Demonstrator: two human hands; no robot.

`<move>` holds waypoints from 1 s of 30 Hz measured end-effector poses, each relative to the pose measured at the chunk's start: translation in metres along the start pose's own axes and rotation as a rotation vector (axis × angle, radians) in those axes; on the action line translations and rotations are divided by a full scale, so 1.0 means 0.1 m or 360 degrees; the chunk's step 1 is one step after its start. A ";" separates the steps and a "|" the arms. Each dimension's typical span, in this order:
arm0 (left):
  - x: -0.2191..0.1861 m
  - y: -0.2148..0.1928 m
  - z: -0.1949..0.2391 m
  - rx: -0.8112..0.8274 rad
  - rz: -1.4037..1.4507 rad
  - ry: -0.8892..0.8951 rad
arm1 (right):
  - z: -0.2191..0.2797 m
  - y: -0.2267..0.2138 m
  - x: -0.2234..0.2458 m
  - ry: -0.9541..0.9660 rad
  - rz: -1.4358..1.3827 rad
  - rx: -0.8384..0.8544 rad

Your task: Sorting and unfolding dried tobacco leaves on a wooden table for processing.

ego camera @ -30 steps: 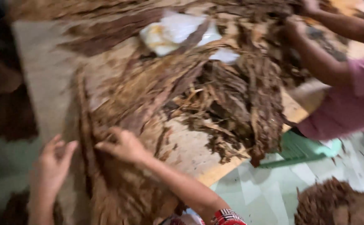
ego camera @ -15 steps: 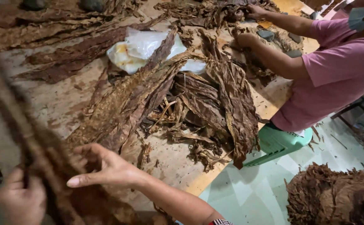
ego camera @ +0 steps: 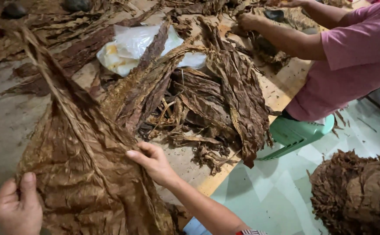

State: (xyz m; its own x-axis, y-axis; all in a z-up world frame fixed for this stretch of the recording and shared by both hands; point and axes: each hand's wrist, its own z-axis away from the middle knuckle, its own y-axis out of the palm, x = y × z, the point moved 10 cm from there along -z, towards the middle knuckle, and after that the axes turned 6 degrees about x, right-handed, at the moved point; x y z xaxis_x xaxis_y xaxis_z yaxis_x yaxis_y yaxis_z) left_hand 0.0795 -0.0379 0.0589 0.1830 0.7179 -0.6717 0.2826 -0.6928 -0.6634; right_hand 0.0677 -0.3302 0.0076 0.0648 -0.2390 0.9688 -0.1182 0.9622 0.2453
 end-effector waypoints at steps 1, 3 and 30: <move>0.06 0.02 0.03 0.0003 -0.0025 -0.0036 | 0.03 -0.10 -0.02 -0.0068 -0.0014 -0.0033; 0.07 0.04 0.05 0.0018 -0.0055 -0.0066 | 0.11 -0.25 -0.06 0.0032 -0.0074 -0.0108; 0.12 -0.21 -0.20 -0.0085 0.0574 -0.0010 | 0.41 -1.33 -0.49 -0.0267 -0.0540 -0.0594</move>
State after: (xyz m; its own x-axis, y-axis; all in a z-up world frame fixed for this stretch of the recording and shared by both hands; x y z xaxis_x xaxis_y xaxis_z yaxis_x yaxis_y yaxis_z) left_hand 0.0946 -0.0130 0.0713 0.2740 0.4274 -0.8615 0.2496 -0.8967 -0.3655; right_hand 0.0393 -0.4519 -0.0711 -0.1248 -0.5333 0.8367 0.2447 0.8007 0.5468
